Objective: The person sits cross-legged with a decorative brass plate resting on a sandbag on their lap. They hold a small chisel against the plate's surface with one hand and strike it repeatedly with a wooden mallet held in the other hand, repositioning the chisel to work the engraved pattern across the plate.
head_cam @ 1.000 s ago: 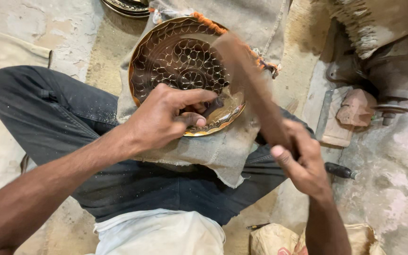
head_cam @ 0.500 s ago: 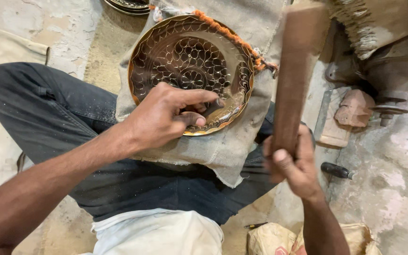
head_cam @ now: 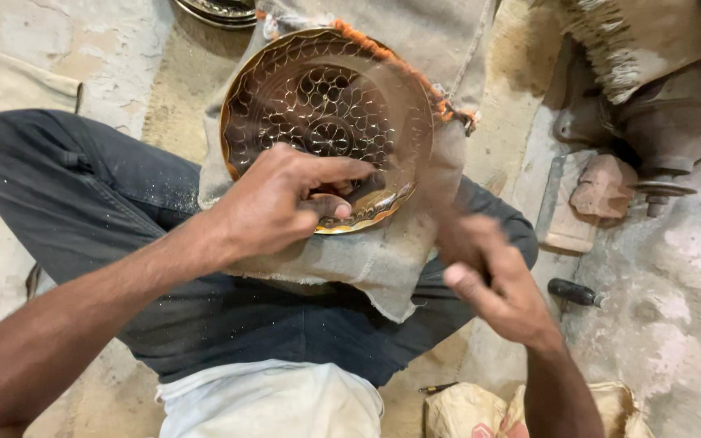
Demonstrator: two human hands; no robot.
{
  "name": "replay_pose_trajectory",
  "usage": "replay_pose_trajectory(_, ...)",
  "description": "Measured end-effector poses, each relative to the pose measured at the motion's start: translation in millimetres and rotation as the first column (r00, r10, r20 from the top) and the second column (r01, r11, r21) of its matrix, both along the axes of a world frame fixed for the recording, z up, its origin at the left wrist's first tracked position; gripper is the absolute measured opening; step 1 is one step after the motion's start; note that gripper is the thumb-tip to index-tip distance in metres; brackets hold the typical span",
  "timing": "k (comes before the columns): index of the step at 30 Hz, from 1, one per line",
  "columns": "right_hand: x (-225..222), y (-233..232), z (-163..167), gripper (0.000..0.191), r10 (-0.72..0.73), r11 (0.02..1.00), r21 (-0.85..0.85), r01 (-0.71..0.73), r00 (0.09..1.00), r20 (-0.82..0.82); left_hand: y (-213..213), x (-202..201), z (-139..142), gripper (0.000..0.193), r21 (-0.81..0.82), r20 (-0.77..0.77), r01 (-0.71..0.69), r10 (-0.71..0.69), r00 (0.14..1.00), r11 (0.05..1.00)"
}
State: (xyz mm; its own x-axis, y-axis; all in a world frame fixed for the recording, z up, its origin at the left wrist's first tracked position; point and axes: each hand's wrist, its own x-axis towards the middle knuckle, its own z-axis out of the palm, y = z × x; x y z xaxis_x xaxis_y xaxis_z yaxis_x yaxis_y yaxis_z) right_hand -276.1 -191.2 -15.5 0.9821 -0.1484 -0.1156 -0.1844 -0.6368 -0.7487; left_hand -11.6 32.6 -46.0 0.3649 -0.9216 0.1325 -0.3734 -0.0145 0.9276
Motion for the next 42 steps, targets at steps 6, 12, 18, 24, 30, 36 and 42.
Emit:
replay_pose_trajectory(6,10,6,17,0.045,0.014,0.999,-0.038,-0.014,1.0,0.02,0,-1,10,0.043,0.036,-0.034,0.008,-0.007,0.999,0.999)
replay_pose_trajectory(12,42,20,24,0.046,-0.247,0.955,-0.144,0.259,0.964,0.096,20,9,22,0.032,-0.254,-0.442,-0.188,0.059,0.895,0.949)
replay_pose_trajectory(18,93,35,13,0.055,-0.247,0.968,0.042,0.247,0.91,0.333,34,26,36,0.045,-0.085,-0.39,-0.29,0.236,0.89,0.953)
replay_pose_trajectory(24,109,5,53,0.056,-0.563,0.805,0.433,0.405,0.752,0.344,29,12,48,0.047,-0.037,-0.411,-0.253,0.216,0.886,0.967)
replay_pose_trajectory(30,96,20,50,0.054,-0.359,0.932,0.036,0.36,0.911,0.203,19,12,40,0.045,0.011,-0.423,-0.19,0.177,0.889,0.982)
replay_pose_trajectory(36,104,12,41,0.047,-0.488,0.871,0.034,0.49,0.854,0.182,11,6,42,0.044,0.082,-0.331,-0.129,0.149,0.932,0.988)
replay_pose_trajectory(42,95,11,43,0.049,-0.407,0.91,0.052,0.412,0.858,0.312,2,4,51,0.045,0.211,-0.256,-0.055,0.109,0.961,0.976)
